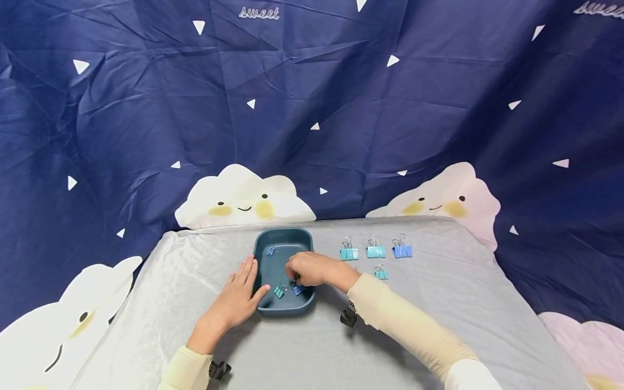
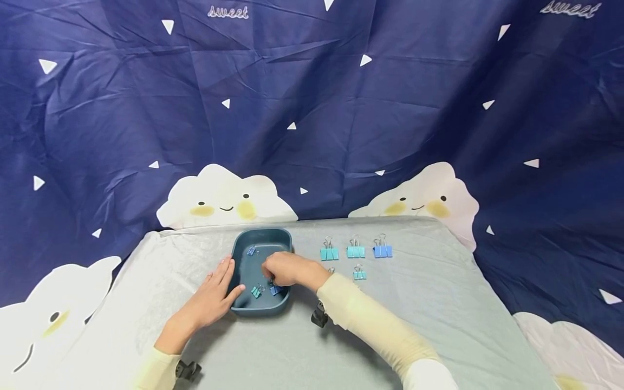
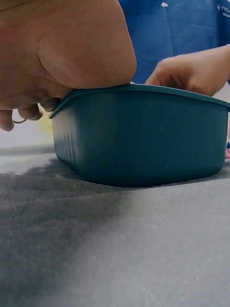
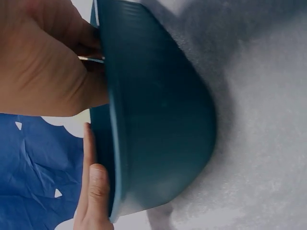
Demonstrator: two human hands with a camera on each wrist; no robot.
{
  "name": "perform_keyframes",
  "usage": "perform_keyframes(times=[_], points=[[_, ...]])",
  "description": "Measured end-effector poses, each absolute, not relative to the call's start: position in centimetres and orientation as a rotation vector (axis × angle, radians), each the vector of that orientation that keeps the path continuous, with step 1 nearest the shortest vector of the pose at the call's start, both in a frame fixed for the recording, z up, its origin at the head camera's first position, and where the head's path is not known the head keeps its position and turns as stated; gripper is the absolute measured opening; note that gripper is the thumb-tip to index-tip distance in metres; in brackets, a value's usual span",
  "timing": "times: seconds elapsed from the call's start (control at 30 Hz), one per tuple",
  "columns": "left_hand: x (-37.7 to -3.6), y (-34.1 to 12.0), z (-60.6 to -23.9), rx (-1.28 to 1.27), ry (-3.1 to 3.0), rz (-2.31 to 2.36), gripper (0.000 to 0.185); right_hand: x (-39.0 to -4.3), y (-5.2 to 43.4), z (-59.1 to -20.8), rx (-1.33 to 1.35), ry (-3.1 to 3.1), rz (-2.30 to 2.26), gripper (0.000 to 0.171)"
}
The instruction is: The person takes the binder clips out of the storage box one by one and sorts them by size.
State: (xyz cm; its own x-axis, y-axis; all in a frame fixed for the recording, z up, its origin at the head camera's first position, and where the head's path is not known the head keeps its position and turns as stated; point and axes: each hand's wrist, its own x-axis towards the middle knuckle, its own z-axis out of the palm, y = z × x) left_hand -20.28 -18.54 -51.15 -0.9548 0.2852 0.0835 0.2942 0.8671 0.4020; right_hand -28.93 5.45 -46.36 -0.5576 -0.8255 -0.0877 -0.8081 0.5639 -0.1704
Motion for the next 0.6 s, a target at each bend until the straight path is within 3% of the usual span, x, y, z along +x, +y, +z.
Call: perform_keyframes(times=[0.6], points=[[-20.69,-18.79,-51.82,-0.482,-3.019,-0.644,0.084,-28.42,5.96,-47.14,-1.309,2.658,-0.257,0.013]])
